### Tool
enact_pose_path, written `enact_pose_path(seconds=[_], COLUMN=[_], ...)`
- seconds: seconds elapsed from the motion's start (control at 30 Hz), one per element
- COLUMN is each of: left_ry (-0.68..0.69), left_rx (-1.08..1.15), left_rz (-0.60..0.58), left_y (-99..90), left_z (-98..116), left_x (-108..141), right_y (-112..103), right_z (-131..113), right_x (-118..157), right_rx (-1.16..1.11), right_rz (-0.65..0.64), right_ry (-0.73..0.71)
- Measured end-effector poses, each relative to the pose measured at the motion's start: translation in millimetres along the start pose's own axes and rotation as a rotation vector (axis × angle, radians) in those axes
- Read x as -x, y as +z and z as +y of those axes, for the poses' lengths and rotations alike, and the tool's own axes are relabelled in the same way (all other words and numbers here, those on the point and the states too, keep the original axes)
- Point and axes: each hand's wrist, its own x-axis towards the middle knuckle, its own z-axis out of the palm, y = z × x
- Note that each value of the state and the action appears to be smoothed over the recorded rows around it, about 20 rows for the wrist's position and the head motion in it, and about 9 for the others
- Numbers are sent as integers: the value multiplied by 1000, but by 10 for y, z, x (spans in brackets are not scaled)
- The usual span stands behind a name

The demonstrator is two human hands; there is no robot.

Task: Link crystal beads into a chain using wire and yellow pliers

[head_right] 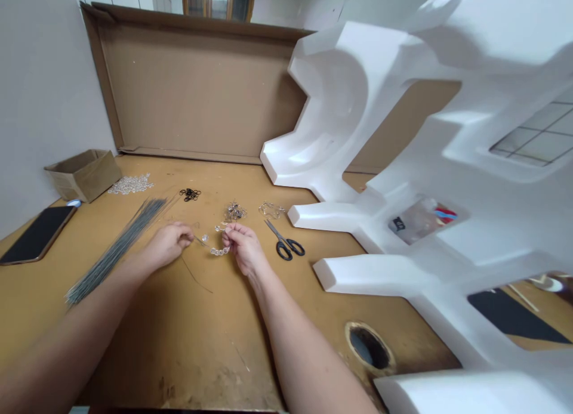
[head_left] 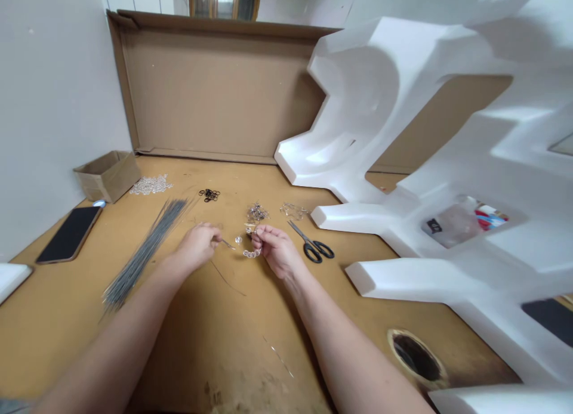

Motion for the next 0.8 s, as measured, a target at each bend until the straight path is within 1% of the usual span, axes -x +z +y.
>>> enact_pose_path(seconds=[0.03, 0.1, 0.2, 0.33, 0.4, 0.5, 0.7, 0.8], left_ry=[28, 43, 55, 67, 59, -2, -215, -291], left_rx=[-26, -30, -11, 55, 99, 172, 348, 398], left_rz=[-28, -43, -63, -76, -63, 1, 219, 257], left_y=[0, 9, 32, 48, 40, -11, -163, -152], left_z=[16, 15, -44, -112, -118, -125, -223, -260], left_x=[-63, -184, -308, -355, -354, -355, -377, -357], right_y=[3, 3, -10, -29, -32, -31, -48, -54], right_z=[2, 3, 0, -3, -3, -3, 13, 37], right_x=[0, -2, -7, -15, -16, -19, -29, -30], right_rx=[-2, -5, -10, -20, -25, -31, -41, -39], right_rz=[-1, -1, 2, 4, 4, 5, 3, 0], right_ry=[2, 5, 0, -9, -12, -17, -10, -3])
